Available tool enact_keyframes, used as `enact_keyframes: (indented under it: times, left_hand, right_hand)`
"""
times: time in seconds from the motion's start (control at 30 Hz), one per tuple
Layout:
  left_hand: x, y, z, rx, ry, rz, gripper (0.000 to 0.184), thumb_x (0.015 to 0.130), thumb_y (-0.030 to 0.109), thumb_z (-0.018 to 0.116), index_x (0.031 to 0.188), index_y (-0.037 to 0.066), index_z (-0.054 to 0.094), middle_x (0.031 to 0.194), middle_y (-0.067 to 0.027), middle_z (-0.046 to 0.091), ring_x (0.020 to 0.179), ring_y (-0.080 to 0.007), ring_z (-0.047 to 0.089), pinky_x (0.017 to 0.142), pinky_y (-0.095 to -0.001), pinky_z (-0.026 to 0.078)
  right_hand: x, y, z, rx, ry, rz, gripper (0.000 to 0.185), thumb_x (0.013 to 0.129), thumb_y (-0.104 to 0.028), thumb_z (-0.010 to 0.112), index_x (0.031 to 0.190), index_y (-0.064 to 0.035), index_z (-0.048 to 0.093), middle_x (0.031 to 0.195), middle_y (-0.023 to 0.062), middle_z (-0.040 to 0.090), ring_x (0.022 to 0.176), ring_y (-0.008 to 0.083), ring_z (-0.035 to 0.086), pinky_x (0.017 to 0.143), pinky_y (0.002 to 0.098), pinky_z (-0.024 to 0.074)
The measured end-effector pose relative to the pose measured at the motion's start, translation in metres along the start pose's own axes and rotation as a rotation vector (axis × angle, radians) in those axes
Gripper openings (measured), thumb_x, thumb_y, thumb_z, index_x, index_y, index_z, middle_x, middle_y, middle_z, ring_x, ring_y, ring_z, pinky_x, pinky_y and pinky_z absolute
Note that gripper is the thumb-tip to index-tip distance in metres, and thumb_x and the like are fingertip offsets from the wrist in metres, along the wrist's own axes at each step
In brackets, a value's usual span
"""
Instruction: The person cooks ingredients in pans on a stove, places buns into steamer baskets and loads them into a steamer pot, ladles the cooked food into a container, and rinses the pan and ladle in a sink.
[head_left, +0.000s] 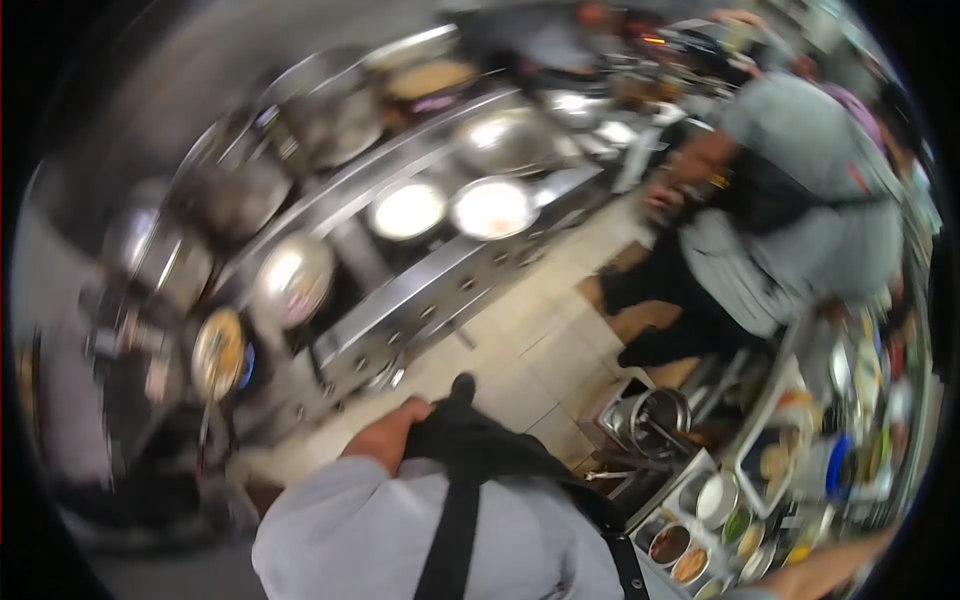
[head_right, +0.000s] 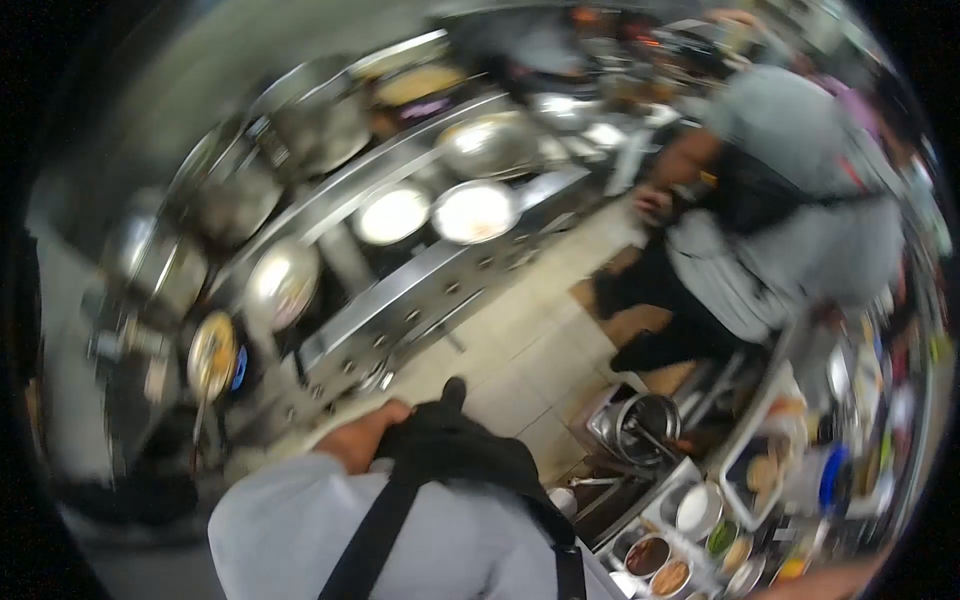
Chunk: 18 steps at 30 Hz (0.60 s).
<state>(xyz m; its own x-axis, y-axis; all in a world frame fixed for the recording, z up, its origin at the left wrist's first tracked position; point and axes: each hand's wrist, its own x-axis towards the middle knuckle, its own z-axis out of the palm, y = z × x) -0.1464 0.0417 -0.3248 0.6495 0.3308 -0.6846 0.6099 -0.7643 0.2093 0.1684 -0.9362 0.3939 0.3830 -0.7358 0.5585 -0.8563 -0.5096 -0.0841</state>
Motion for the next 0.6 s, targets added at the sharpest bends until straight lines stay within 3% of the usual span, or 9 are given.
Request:
enact_keyframes:
  times: [0.07, 0.27, 0.33, 0.4, 0.47, 0.53, 0.6]
  left_hand:
    - [-0.019, 0.012, -0.018, 0.024, -0.034, -0.006, 0.051, 0.085, 0.047, 0.052, 0.103, 0.002, 0.067, 0.112, -0.0218, 0.061, 0.108, -0.0382, 0.056, 0.094, -0.0418, 0.043]
    - [-0.094, 0.012, -0.054, -0.097, -0.03, 0.003, 0.046, 0.088, 0.043, 0.051, 0.11, 0.006, 0.066, 0.117, -0.0165, 0.061, 0.11, -0.0334, 0.056, 0.096, -0.0412, 0.043]
    - [-0.111, 0.009, -0.063, -0.264, -0.009, -0.116, 0.046, 0.088, 0.043, 0.052, 0.113, 0.006, 0.065, 0.12, -0.0144, 0.06, 0.112, -0.0318, 0.055, 0.097, -0.0402, 0.042]
    - [-0.096, -0.01, -0.046, -0.306, 0.035, -0.118, 0.048, 0.085, 0.043, 0.056, 0.11, 0.003, 0.066, 0.118, -0.017, 0.061, 0.111, -0.0324, 0.056, 0.096, -0.0402, 0.043]
    - [-0.08, -0.023, -0.036, -0.409, -0.019, -0.273, 0.051, 0.081, 0.044, 0.06, 0.106, 0.0, 0.066, 0.115, -0.021, 0.061, 0.109, -0.0337, 0.058, 0.094, -0.0401, 0.045]
    - [-0.086, -0.029, -0.038, -0.471, 0.007, -0.267, 0.053, 0.078, 0.045, 0.063, 0.102, -0.002, 0.067, 0.111, -0.0238, 0.062, 0.104, -0.0355, 0.06, 0.09, -0.0398, 0.047]
    - [-0.1, -0.029, -0.053, -0.394, 0.0, -0.188, 0.053, 0.077, 0.043, 0.063, 0.102, -0.003, 0.067, 0.109, -0.0236, 0.063, 0.102, -0.0365, 0.061, 0.088, -0.0393, 0.048]
  right_hand:
    - [-0.009, -0.017, -0.011, 0.034, 0.067, -0.022, 0.052, 0.089, -0.043, 0.04, 0.135, -0.0189, 0.046, 0.122, 0.0192, 0.049, 0.106, 0.0279, 0.048, 0.09, 0.04, 0.0398]
    - [-0.05, -0.043, -0.051, 0.3, 0.254, -0.108, 0.05, 0.087, -0.035, 0.048, 0.133, -0.0163, 0.045, 0.112, 0.0147, 0.051, 0.094, 0.0226, 0.049, 0.081, 0.0356, 0.0426]
    - [-0.073, -0.057, -0.074, 0.464, 0.343, -0.174, 0.05, 0.087, -0.032, 0.051, 0.133, -0.0155, 0.045, 0.109, 0.0132, 0.051, 0.09, 0.0208, 0.049, 0.078, 0.0342, 0.0435]
    - [-0.112, -0.087, -0.102, 0.658, 0.44, -0.283, 0.05, 0.086, -0.029, 0.053, 0.133, -0.0147, 0.045, 0.105, 0.0117, 0.052, 0.086, 0.019, 0.049, 0.075, 0.0327, 0.0444]
    - [-0.169, -0.125, -0.132, 0.873, 0.494, -0.427, 0.05, 0.085, -0.027, 0.056, 0.132, -0.0138, 0.045, 0.102, 0.0102, 0.053, 0.082, 0.0172, 0.049, 0.072, 0.0313, 0.0453]
    - [-0.243, -0.171, -0.151, 1.079, 0.439, -0.599, 0.051, 0.085, -0.024, 0.059, 0.132, -0.013, 0.044, 0.099, 0.0087, 0.053, 0.078, 0.0154, 0.05, 0.069, 0.0298, 0.0462]
    - [-0.337, -0.227, -0.153, 1.282, 0.22, -0.784, 0.051, 0.084, -0.021, 0.062, 0.131, -0.0122, 0.044, 0.096, 0.0072, 0.054, 0.074, 0.0136, 0.05, 0.066, 0.0284, 0.0472]
